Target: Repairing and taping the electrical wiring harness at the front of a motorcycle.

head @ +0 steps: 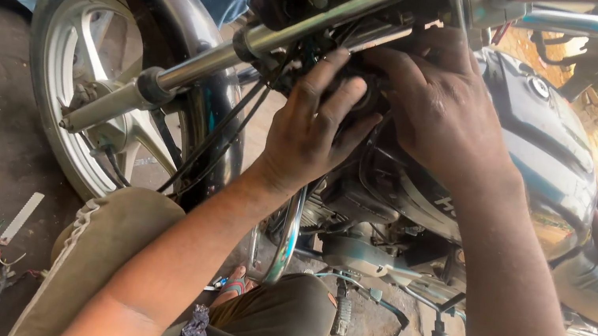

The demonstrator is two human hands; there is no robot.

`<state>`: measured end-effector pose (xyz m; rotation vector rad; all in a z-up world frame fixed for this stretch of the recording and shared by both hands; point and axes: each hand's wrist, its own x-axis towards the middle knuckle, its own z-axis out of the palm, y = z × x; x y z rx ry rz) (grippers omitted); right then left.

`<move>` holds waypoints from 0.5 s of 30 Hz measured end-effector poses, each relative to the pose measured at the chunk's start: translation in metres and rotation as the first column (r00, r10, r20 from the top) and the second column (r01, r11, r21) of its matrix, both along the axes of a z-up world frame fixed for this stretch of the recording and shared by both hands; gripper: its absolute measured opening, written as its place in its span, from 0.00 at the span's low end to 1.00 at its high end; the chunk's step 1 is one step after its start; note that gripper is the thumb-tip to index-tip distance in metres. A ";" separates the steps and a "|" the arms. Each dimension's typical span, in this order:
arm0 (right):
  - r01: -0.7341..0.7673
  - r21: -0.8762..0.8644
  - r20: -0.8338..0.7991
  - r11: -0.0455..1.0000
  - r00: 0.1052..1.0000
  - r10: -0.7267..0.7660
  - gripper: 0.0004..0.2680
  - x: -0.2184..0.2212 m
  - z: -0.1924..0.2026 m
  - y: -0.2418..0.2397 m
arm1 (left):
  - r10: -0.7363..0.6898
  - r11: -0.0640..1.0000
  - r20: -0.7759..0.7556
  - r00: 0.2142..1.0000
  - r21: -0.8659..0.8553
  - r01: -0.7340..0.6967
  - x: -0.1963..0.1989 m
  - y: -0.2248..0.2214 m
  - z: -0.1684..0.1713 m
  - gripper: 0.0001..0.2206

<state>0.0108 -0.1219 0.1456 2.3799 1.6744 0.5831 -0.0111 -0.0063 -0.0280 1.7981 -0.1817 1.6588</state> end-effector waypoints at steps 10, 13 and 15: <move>0.044 -0.044 -0.061 0.998 0.997 -0.047 0.20 0.004 0.008 -0.006 | -0.174 0.954 -0.131 0.976 -0.267 0.134 -0.013 -0.049 -0.007 0.22; 0.010 0.012 -0.126 1.000 0.992 -0.009 0.20 0.007 0.010 -0.011 | -0.197 0.955 -0.168 0.966 -0.258 0.149 -0.018 -0.053 -0.004 0.12; -0.033 0.060 -0.212 0.998 0.976 0.045 0.23 0.007 0.011 -0.015 | -0.364 0.891 -0.183 0.913 -0.354 0.284 -0.025 -0.054 0.004 0.11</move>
